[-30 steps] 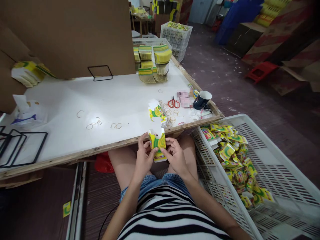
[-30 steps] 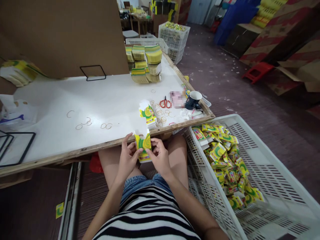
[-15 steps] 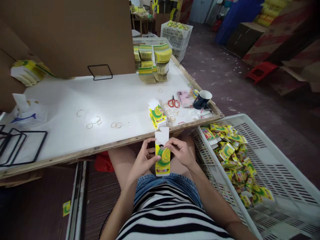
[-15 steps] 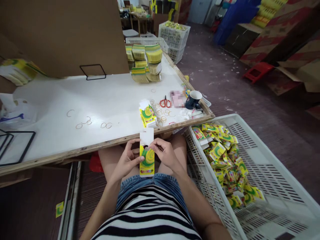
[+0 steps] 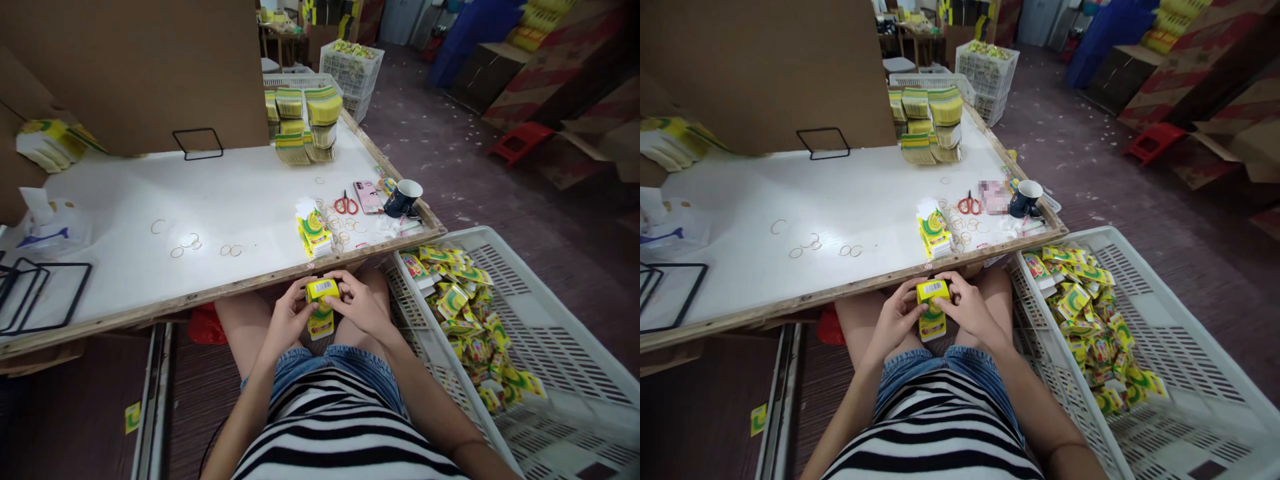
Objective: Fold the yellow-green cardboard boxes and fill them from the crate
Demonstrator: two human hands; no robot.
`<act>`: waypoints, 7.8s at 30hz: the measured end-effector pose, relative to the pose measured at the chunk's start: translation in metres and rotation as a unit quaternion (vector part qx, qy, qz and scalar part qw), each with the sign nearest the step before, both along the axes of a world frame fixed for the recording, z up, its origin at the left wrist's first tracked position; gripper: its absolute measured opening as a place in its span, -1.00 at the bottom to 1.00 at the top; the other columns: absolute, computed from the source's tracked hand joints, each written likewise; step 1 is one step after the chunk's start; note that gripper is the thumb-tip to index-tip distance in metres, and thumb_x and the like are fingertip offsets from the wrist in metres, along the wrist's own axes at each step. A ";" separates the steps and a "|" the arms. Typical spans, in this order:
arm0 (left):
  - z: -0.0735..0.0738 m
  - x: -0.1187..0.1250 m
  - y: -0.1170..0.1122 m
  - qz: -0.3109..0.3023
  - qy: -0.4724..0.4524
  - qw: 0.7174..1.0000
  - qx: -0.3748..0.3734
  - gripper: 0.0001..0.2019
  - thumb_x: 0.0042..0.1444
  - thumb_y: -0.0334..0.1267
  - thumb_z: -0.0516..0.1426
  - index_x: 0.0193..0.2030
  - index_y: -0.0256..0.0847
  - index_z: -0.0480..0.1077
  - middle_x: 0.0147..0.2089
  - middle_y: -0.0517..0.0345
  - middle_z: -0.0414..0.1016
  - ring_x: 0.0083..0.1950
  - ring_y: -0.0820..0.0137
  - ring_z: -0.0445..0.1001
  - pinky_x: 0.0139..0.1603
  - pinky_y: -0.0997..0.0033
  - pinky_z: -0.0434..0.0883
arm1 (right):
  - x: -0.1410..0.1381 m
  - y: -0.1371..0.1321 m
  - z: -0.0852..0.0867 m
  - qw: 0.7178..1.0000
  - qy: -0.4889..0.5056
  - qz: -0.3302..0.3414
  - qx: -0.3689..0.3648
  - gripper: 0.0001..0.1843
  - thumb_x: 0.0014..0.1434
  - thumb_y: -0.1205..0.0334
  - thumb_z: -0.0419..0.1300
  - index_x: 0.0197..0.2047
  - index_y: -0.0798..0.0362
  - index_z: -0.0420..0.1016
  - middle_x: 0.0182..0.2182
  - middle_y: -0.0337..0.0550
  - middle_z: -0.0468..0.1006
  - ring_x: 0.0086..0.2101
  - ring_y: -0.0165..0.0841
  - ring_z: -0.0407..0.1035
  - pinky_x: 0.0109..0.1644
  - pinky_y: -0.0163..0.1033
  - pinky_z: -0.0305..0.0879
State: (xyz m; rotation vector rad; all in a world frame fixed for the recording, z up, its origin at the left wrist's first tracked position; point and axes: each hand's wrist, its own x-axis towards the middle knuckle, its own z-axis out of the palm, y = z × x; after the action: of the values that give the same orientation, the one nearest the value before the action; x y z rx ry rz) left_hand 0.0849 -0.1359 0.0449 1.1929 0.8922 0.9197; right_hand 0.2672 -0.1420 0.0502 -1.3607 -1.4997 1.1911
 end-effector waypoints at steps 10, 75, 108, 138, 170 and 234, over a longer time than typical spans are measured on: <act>-0.001 0.001 0.000 -0.006 -0.030 0.999 -0.023 -0.51 0.04 -0.22 0.27 0.12 -0.19 0.29 -0.01 -0.06 0.53 -0.01 0.21 0.52 -0.09 0.34 0.47 | -0.007 0.004 -0.008 1.000 0.012 -0.011 -0.026 -0.54 0.06 0.24 0.23 0.06 -0.01 0.33 -0.51 -0.35 0.52 -0.55 -0.43 0.36 -0.45 -0.35 0.26; -0.017 0.004 0.012 0.143 -0.136 0.979 -0.049 -0.60 -0.07 -0.05 0.33 -0.16 -0.28 0.49 -0.32 0.10 0.60 -0.39 0.40 0.53 -0.33 0.46 0.47 | -0.051 -0.018 -0.017 0.972 0.177 -0.156 -0.002 -0.70 0.07 -0.01 0.28 -0.42 0.06 0.41 -0.48 -0.25 0.46 -0.42 -0.38 0.34 -0.30 -0.30 0.35; 0.003 -0.015 -0.001 -0.044 -0.079 0.996 0.006 -0.50 0.10 -0.28 0.23 0.15 -0.10 0.16 -0.08 0.06 0.51 -0.11 0.33 0.53 -0.08 0.36 0.45 | -0.013 0.000 -0.006 0.987 0.141 0.010 0.075 -0.60 0.21 0.11 0.19 0.10 -0.05 0.29 -0.23 -0.16 0.49 -0.32 -0.38 0.40 -0.24 -0.29 0.37; -0.004 0.001 -0.004 -0.044 0.002 0.999 0.012 -0.50 0.14 -0.34 0.16 0.23 -0.13 0.20 0.07 -0.03 0.49 0.09 0.25 0.47 0.06 0.31 0.42 | -0.004 0.003 0.008 0.998 -0.063 -0.001 0.024 -0.69 0.10 0.28 0.17 -0.05 0.01 0.34 -0.63 -0.44 0.34 -0.61 -0.47 0.19 -0.50 -0.38 0.07; -0.008 -0.011 0.002 0.134 0.000 0.991 0.012 -0.45 0.05 -0.19 0.26 0.17 -0.20 0.26 -0.01 -0.09 0.53 0.06 0.22 0.51 0.19 0.07 0.36 | -0.018 0.148 -0.049 0.920 -0.288 -0.257 0.070 -0.62 -0.01 0.15 0.31 -0.12 0.12 0.44 -0.12 0.11 0.46 -0.07 -0.09 0.25 0.01 -0.05 0.15; 0.009 -0.014 0.001 -0.008 -0.048 0.999 0.001 -0.31 0.13 -0.22 0.21 0.33 -0.12 -0.01 -0.02 -0.05 0.52 -0.02 0.25 0.52 -0.03 0.27 0.45 | -0.013 0.001 -0.005 0.982 0.179 0.042 0.035 -0.46 0.19 0.17 0.21 0.21 -0.10 0.19 -0.14 -0.14 0.46 -0.26 -0.39 0.40 -0.15 -0.27 0.38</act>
State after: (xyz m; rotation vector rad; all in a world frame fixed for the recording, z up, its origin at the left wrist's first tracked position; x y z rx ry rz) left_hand 0.0712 -0.1350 0.0537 1.1462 0.8047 0.9577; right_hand 0.2542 -0.1408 0.0450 -0.9822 -1.3348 1.3420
